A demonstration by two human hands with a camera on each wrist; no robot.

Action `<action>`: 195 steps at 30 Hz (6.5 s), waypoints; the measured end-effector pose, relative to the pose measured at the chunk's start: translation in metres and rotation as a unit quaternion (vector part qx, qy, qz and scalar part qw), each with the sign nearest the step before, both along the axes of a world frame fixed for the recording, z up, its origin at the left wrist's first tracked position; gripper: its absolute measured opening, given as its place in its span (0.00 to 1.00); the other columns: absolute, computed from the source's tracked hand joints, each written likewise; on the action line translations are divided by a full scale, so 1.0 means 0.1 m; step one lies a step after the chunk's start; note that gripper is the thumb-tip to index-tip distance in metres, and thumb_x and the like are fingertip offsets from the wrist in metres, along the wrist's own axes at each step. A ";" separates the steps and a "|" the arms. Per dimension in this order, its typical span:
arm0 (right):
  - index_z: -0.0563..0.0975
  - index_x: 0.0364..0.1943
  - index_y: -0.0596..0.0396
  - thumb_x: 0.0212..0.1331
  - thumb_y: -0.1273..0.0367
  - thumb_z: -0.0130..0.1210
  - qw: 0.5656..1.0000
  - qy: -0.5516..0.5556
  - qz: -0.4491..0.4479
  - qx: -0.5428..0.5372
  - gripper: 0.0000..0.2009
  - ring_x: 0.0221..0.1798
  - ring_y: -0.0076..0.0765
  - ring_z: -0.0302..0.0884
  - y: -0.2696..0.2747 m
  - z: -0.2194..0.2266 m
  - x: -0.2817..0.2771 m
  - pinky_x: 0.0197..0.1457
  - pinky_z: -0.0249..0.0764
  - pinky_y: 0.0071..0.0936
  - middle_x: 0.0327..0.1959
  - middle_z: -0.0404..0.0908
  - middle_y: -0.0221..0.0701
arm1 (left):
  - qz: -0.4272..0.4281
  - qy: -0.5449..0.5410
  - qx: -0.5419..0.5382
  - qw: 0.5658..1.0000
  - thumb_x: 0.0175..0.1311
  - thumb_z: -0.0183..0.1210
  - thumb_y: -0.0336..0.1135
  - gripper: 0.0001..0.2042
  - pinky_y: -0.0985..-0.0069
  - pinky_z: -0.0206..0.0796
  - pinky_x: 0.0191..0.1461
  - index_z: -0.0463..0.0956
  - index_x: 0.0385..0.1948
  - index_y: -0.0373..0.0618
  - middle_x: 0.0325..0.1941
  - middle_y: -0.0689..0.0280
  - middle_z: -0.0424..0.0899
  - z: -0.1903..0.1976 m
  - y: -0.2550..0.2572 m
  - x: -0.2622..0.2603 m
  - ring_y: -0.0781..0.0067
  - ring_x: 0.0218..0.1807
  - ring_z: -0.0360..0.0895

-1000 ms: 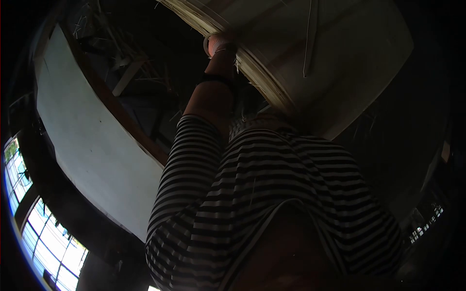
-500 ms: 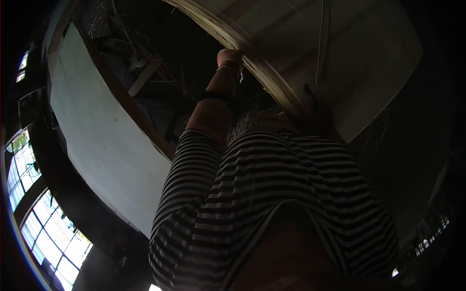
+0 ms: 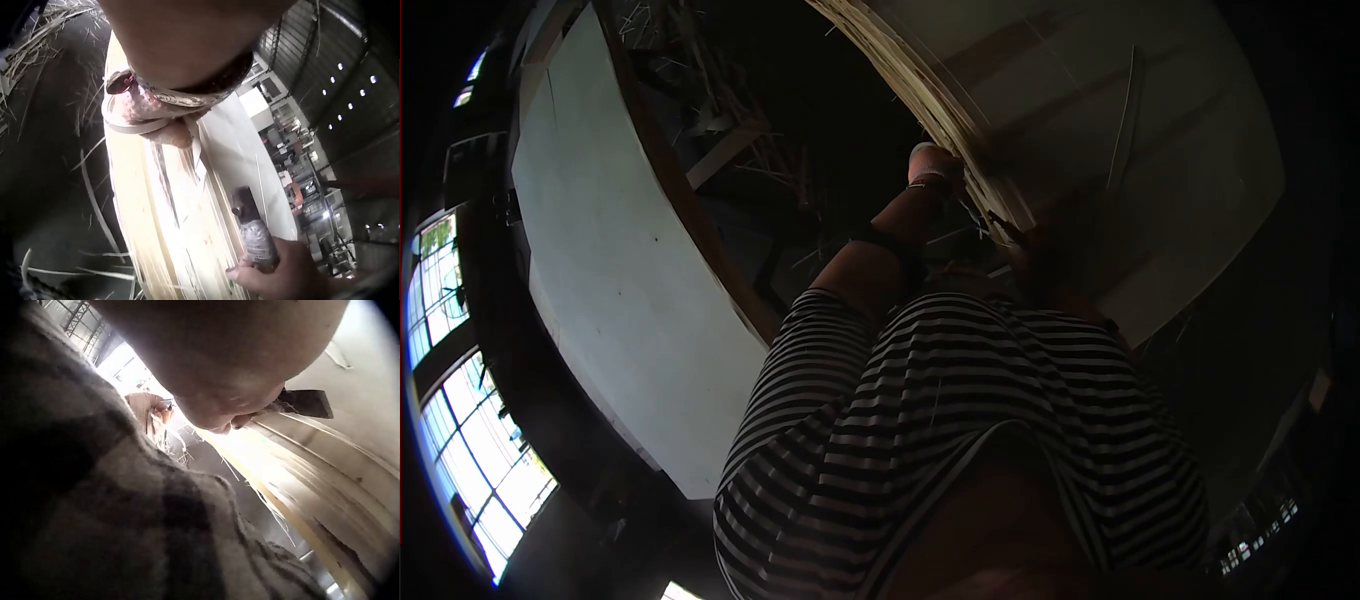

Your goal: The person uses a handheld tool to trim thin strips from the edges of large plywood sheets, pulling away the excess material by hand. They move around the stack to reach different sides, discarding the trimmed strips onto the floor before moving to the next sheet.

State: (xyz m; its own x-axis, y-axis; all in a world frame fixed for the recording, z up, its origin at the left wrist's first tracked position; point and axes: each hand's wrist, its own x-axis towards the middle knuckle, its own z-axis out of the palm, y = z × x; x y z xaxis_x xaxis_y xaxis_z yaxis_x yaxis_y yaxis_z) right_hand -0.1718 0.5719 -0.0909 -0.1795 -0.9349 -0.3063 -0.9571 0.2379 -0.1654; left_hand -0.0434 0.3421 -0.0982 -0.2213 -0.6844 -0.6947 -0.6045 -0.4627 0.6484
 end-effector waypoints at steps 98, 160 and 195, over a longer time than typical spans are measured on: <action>0.75 0.24 0.54 0.48 0.70 0.62 0.749 -0.656 -0.062 0.075 0.06 0.18 0.21 0.68 -11.66 1.00 4.37 0.21 0.62 0.20 0.17 0.73 0.25 | 0.303 0.222 -0.081 0.923 0.56 0.57 0.32 0.09 0.81 0.65 0.38 0.77 0.36 0.39 0.28 0.70 0.76 0.71 -7.79 4.82 0.80 0.32 0.72; 0.75 0.36 0.46 0.54 0.60 0.54 0.690 0.025 0.722 -0.039 0.09 0.42 0.45 0.77 -17.99 -0.65 11.11 0.42 0.73 0.42 0.37 0.79 0.34 | 0.449 -0.455 -0.063 0.767 0.45 0.61 0.56 0.34 0.61 0.51 0.64 0.64 0.54 0.47 0.60 0.61 0.60 -0.70 -13.34 9.24 0.61 0.66 0.53; 0.78 0.39 0.45 0.51 0.61 0.55 0.713 0.032 0.698 -0.054 0.12 0.44 0.49 0.76 -19.20 -0.76 11.24 0.46 0.73 0.42 0.38 0.80 0.37 | 0.413 -0.456 -0.011 0.788 0.45 0.60 0.56 0.33 0.61 0.52 0.62 0.65 0.51 0.46 0.57 0.62 0.62 -0.70 -13.73 9.35 0.61 0.64 0.55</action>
State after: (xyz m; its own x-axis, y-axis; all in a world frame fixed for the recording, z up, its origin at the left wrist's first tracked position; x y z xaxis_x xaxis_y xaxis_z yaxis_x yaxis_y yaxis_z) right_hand 0.9518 -1.3478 -0.1666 0.9393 -0.2324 -0.2524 -0.2541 -0.9655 -0.0567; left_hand 0.8917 -1.0312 -0.1679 0.8907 -0.3482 -0.2923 -0.3233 -0.9371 0.1312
